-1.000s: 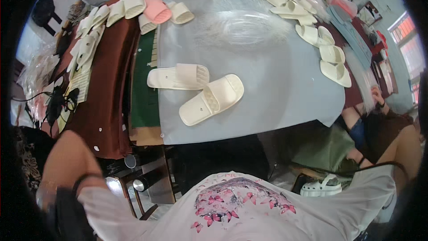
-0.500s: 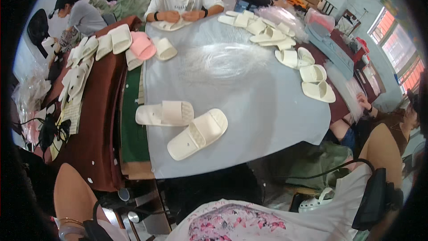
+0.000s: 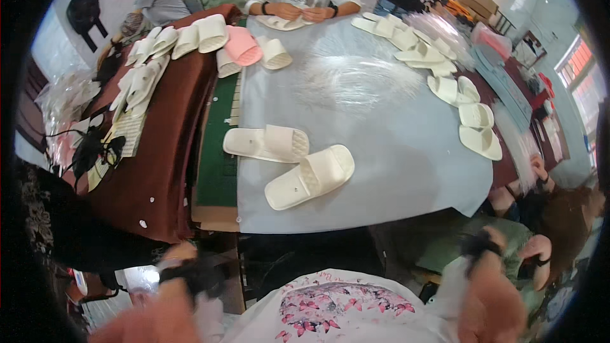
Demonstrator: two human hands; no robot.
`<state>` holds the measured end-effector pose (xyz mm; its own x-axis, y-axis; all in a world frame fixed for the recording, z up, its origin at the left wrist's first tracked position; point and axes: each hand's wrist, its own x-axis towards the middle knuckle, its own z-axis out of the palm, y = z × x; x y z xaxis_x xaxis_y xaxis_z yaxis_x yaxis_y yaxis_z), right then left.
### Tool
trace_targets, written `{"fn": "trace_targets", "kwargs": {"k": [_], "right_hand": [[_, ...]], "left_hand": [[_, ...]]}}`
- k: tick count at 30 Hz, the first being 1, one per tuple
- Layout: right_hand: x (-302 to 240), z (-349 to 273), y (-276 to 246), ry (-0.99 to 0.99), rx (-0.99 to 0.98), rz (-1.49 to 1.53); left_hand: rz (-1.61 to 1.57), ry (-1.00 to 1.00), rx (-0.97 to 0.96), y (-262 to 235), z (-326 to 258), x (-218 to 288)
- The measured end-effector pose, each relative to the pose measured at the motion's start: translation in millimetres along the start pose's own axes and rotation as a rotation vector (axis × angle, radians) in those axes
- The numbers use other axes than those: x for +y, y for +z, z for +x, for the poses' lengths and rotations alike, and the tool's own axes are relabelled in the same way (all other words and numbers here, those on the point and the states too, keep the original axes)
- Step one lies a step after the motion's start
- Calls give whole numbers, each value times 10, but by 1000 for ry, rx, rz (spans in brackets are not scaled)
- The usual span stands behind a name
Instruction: Inspecting and quality checking white sandals in a manufacturing setting.
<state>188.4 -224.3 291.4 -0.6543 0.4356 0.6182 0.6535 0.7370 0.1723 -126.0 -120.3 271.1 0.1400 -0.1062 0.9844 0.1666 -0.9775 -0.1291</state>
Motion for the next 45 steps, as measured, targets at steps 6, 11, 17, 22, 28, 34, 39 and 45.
{"fn": "trace_targets", "kwargs": {"k": [6, 11, 17, 22, 28, 34, 39, 45], "right_hand": [[-68, -623, 2262, 1073, -178, 700], [-42, -678, 3086, 1164, -228, 387], [234, -787, 3006, 1076, -198, 363], [239, -955, 3022, 846, -249, 335], [991, -980, 2705, 842, -545, 1013], [1801, -576, 3404, 735, -310, 345], [2026, -387, 3907, 583, -298, 179], [1818, -391, 3947, 565, -299, 246]], "left_hand": [[28, -1113, -672, 712, -1948, -808], [185, -853, -806, 979, -2839, -1239], [434, -944, -735, 1119, -2615, -888], [230, -1036, -1002, 1378, -2674, -144], [255, -890, -888, 1360, -2826, 10], [290, -877, -853, 1367, -2847, 1], [307, -871, -875, 1366, -2875, 10], [281, -868, -848, 1356, -2857, 4]]}}
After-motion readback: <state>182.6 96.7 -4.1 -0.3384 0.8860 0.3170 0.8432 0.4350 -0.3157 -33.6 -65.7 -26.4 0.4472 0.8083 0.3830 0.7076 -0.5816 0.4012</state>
